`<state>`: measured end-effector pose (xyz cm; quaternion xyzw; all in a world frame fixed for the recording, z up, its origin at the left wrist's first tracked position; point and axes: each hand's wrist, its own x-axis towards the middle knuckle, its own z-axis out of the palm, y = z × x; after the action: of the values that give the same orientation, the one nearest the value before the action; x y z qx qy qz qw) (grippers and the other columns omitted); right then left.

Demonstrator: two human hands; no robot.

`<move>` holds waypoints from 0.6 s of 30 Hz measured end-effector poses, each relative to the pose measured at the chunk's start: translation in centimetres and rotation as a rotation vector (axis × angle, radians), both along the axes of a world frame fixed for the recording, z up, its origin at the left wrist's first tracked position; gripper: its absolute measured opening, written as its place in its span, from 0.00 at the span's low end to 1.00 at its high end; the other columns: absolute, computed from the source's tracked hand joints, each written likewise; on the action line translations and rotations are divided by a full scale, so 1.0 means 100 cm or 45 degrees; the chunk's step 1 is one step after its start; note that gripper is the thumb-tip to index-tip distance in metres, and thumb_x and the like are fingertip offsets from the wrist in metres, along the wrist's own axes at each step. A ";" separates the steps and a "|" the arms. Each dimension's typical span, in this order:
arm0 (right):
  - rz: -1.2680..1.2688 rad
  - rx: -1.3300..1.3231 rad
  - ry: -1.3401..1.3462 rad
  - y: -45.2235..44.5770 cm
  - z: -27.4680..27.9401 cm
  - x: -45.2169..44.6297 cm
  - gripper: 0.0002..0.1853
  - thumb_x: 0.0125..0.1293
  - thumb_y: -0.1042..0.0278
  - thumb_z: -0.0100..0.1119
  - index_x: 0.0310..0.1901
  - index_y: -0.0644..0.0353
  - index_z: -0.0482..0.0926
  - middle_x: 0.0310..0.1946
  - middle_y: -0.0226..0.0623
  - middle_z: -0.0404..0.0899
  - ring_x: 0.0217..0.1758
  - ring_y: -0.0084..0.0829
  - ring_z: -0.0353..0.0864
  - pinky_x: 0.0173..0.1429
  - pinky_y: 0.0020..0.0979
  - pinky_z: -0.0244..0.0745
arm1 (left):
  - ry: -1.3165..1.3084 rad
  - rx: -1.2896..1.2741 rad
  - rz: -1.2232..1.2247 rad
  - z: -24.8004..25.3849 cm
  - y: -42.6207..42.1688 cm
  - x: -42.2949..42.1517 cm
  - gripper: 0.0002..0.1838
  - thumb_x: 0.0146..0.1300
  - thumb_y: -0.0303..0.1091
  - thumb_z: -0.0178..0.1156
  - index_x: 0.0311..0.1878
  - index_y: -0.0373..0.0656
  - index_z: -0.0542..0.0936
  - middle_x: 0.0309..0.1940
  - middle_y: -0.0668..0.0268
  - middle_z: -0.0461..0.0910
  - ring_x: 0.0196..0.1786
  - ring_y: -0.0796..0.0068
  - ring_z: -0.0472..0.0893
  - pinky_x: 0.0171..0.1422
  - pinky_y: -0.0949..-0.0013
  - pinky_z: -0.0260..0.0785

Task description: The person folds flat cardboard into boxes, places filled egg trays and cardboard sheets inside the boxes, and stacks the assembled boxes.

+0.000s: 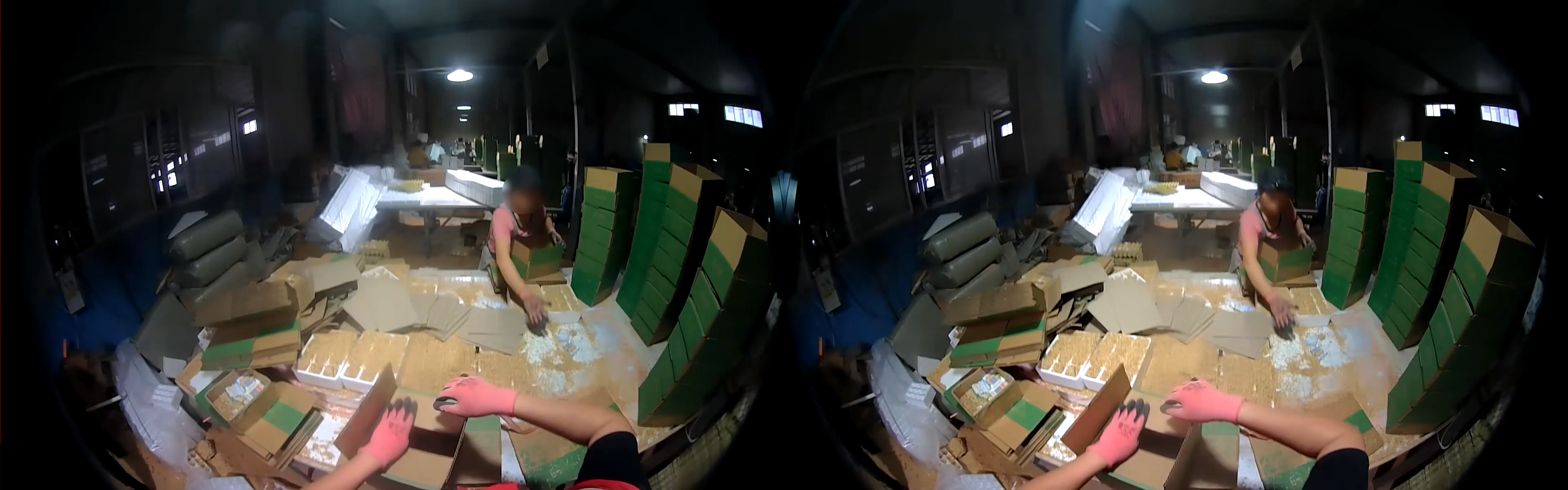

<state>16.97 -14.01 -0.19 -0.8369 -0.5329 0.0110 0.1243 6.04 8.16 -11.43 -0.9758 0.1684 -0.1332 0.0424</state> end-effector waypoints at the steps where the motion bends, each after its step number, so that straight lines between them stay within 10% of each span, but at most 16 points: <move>1: -0.164 -0.008 -0.013 0.010 0.003 -0.005 0.18 0.67 0.52 0.53 0.52 0.49 0.80 0.49 0.40 0.79 0.58 0.38 0.74 0.67 0.53 0.59 | 0.020 0.102 0.022 -0.003 0.003 0.003 0.31 0.68 0.31 0.40 0.72 0.27 0.53 0.72 0.40 0.55 0.75 0.42 0.56 0.78 0.50 0.47; 4: -0.242 0.506 -0.167 0.053 -0.031 -0.005 0.22 0.67 0.51 0.51 0.59 0.53 0.74 0.56 0.42 0.73 0.63 0.43 0.67 0.68 0.57 0.55 | 0.137 0.470 -0.029 0.006 0.011 -0.001 0.30 0.69 0.36 0.40 0.70 0.27 0.58 0.72 0.40 0.55 0.75 0.43 0.57 0.78 0.51 0.48; 7: -0.627 0.574 -0.136 0.071 -0.052 -0.007 0.25 0.68 0.53 0.50 0.63 0.55 0.69 0.58 0.46 0.69 0.66 0.46 0.64 0.70 0.56 0.52 | 0.203 -0.133 0.165 0.158 0.032 -0.040 0.28 0.65 0.51 0.55 0.58 0.38 0.74 0.62 0.47 0.71 0.69 0.47 0.66 0.75 0.49 0.53; 8: -0.762 0.625 -0.057 0.071 -0.062 -0.004 0.25 0.68 0.53 0.50 0.63 0.55 0.69 0.58 0.47 0.69 0.66 0.46 0.64 0.70 0.56 0.53 | -0.274 0.038 0.377 0.134 0.058 -0.037 0.30 0.65 0.53 0.55 0.63 0.42 0.72 0.57 0.47 0.74 0.66 0.45 0.69 0.74 0.50 0.54; 10: -0.815 0.862 0.122 0.078 -0.078 -0.011 0.25 0.68 0.60 0.50 0.64 0.59 0.67 0.60 0.52 0.67 0.68 0.52 0.61 0.72 0.53 0.53 | 0.660 -0.981 -0.209 0.090 0.074 -0.031 0.35 0.64 0.56 0.55 0.63 0.35 0.68 0.61 0.41 0.71 0.64 0.44 0.71 0.75 0.48 0.52; 15: -0.983 1.179 0.023 0.059 -0.085 -0.024 0.26 0.68 0.67 0.49 0.66 0.64 0.62 0.64 0.58 0.61 0.67 0.60 0.61 0.72 0.48 0.57 | 0.519 -0.493 0.175 0.043 0.021 -0.034 0.52 0.63 0.70 0.47 0.75 0.33 0.51 0.71 0.37 0.55 0.75 0.37 0.51 0.78 0.41 0.38; 18: -1.475 0.852 0.524 0.033 -0.171 -0.061 0.27 0.68 0.67 0.48 0.67 0.65 0.61 0.61 0.57 0.65 0.66 0.57 0.64 0.70 0.45 0.62 | 0.539 -1.102 0.181 0.012 0.111 -0.026 0.43 0.65 0.58 0.55 0.73 0.34 0.58 0.72 0.39 0.54 0.75 0.39 0.54 0.79 0.53 0.47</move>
<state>10.88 -10.71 -17.33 -0.8839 0.0587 -0.0633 0.4596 3.49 19.25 -10.27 -0.9185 0.0356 0.0136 -0.3935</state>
